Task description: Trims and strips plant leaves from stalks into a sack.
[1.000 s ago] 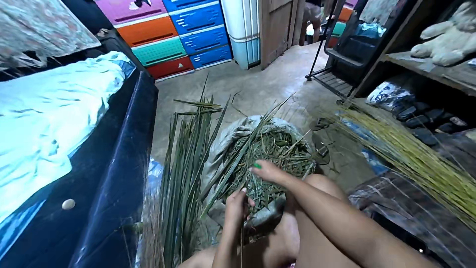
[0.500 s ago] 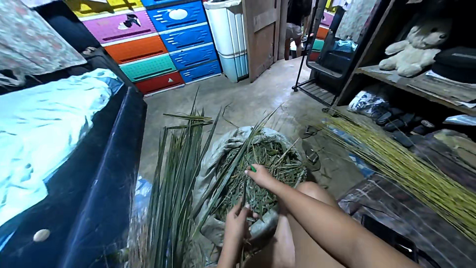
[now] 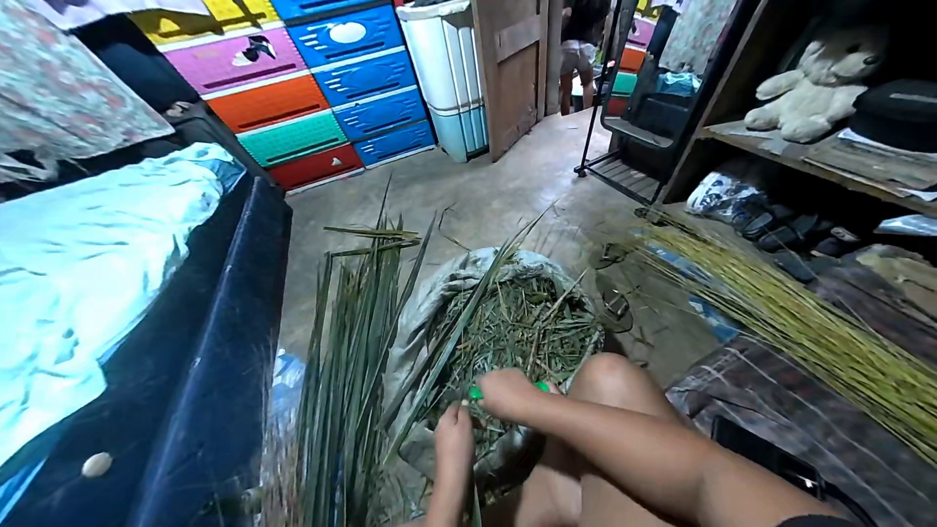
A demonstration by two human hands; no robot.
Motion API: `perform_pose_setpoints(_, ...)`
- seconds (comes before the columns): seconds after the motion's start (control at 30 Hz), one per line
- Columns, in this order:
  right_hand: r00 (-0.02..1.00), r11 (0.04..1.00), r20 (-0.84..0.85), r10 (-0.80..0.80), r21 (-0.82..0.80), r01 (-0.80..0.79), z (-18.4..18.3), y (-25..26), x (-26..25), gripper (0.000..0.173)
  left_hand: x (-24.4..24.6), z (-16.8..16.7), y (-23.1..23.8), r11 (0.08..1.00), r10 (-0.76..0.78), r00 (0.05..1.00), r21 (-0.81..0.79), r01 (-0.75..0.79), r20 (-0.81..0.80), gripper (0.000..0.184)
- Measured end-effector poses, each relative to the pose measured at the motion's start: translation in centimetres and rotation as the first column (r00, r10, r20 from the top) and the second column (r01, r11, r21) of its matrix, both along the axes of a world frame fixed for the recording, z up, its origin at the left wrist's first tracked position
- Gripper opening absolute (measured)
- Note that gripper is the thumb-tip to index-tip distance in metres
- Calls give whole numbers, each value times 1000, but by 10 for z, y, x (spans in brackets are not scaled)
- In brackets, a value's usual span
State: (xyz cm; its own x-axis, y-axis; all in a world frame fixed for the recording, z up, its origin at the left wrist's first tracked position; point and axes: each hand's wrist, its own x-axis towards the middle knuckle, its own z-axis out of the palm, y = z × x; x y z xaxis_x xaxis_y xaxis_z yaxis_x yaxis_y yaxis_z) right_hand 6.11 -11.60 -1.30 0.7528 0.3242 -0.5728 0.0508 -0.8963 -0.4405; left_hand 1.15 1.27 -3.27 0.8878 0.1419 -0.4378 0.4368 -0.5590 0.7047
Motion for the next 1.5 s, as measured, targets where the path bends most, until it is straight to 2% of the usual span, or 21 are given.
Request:
perform_pose_setpoints(0.1, 982, 980, 45, -181, -74, 184, -7, -8, 20, 35, -4, 0, -5, 999, -50, 999, -20, 50, -7, 44)
perform_pose_setpoints(0.17, 968, 964, 33, -250, -79, 252, -8, -18, 31, 37, -6, 1, -7, 998, -66, 998, -16, 66, -3, 45)
perform_pose_setpoints(0.23, 977, 977, -19, -211, -33, 210, -3, -21, 29, 39, -6, 0, -6, 998, -70, 997, -5, 70, -20, 46)
perform_pose_setpoints(0.37, 985, 986, -170, 1, 162, 27, -2, -6, -5, 40, 2, -9, 2, 996, -54, 997, 70, 58, -57, 41)
perform_pose_setpoints(0.43, 985, 987, -166, 37, 159, -10, -6, 2, -15, 37, 3, -6, 3, 995, -32, 996, 92, 39, -82, 43)
perform_pose_setpoints(0.5, 995, 998, -102, -5, 63, 11, -6, 3, -14, 34, 0, -4, 2, 993, -53, 995, 104, 61, -79, 41)
perform_pose_setpoints(0.57, 993, 993, -32, -114, -21, 114, -12, -4, -2, 34, -3, 0, 0, 991, -102, 991, 79, 109, -91, 44)
perform_pose_setpoints(0.67, 974, 973, -16, -225, -63, 224, -10, -23, 22, 37, -8, 7, -5, 990, -128, 988, 45, 133, -84, 46)
perform_pose_setpoints(0.73, 983, 984, -44, -177, -5, 177, -6, -25, 24, 38, -7, 9, -2, 991, -125, 989, 28, 128, -83, 46)
perform_pose_setpoints(0.83, 989, 990, -148, -19, 134, 39, 2, -9, -1, 37, -3, 4, 7, 993, -106, 992, 48, 110, -70, 45)
perform_pose_setpoints(0.9, 986, 991, -162, 32, 137, -10, 4, 0, -16, 35, -1, 6, 7, 995, -82, 994, 48, 85, -70, 45)
perform_pose_setpoints(1.0, 998, 1000, -52, -24, -10, 23, 3, 0, -12, 35, -3, 8, 4, 991, -110, 993, 65, 113, -49, 43)
perform_pose_setpoints(1.07, 994, 989, 20, -112, -96, 113, -4, -7, 4, 35, -3, 8, 2, 988, -147, 987, 47, 150, -64, 47)
perform_pose_setpoints(1.2, 969, 962, 23, -246, -116, 247, -5, -20, 31, 39, -4, 10, -3, 988, -149, 987, 30, 151, -62, 48)
perform_pose_setpoints(1.37, 988, 994, -151, -25, 100, 41, 8, -7, 0, 36, -1, 7, 4, 991, -122, 992, 49, 123, -22, 42)
perform_pose_setpoints(1.43, 991, 998, -136, -4, 62, 13, 8, -1, -8, 35, -1, 10, 4, 991, -122, 992, 53, 124, -26, 42)
perform_pose_setpoints(1.5, 997, 998, -65, -47, -33, 45, 4, 0, -2, 35, -2, 9, 2, 987, -147, 989, 54, 148, -23, 44)
